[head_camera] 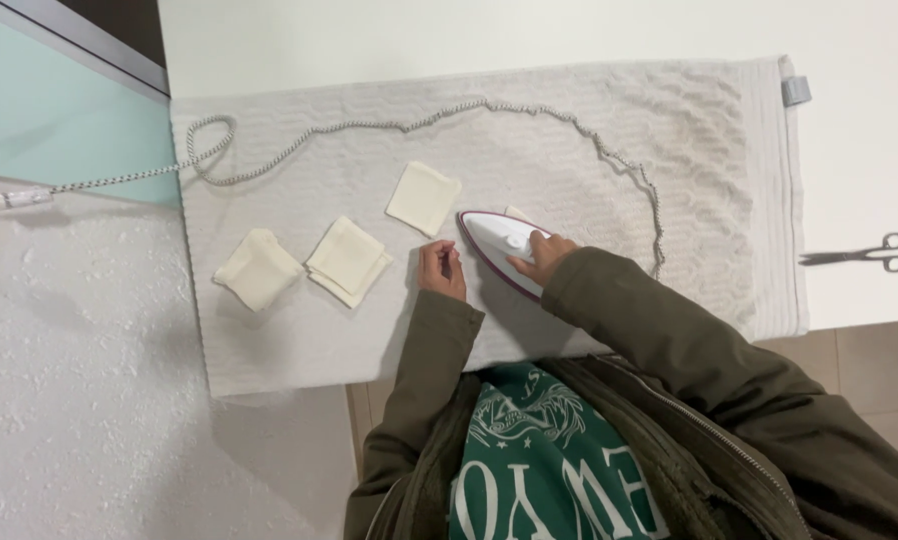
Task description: Ironing small squares of white fabric on an ironing board.
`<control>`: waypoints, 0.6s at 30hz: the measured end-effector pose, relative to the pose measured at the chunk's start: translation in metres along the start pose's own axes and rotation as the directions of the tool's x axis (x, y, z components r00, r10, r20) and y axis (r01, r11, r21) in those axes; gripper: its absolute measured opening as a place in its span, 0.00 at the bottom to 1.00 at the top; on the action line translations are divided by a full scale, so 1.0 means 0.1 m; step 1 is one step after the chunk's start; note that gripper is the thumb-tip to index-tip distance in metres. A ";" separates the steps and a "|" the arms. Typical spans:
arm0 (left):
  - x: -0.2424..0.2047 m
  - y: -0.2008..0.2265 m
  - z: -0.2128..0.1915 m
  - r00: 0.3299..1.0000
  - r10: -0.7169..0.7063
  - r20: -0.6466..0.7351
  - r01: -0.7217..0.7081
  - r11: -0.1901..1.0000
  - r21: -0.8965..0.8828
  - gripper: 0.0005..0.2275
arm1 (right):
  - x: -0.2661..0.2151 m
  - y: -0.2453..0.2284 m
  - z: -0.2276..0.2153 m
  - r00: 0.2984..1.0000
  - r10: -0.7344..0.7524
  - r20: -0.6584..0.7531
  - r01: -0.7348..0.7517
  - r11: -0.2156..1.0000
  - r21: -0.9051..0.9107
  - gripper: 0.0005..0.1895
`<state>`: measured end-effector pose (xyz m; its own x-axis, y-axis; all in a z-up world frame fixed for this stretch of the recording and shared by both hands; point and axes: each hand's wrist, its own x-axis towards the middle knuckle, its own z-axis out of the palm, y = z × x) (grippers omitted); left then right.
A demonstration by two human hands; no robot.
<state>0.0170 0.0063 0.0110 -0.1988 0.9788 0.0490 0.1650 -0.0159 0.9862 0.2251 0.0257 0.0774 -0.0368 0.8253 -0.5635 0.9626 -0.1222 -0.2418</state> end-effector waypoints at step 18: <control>0.00 0.07 -0.02 1.000 -0.002 0.013 0.001 0.998 0.061 0.05 | 0.02 0.12 0.10 1.000 0.007 -0.008 -0.007 0.999 0.039 0.34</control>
<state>0.0166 0.0061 0.0185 -0.1867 0.9814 0.0452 0.2236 -0.0024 0.9747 0.2340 0.0202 0.0652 -0.0278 0.8287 -0.5590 0.9516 -0.1492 -0.2685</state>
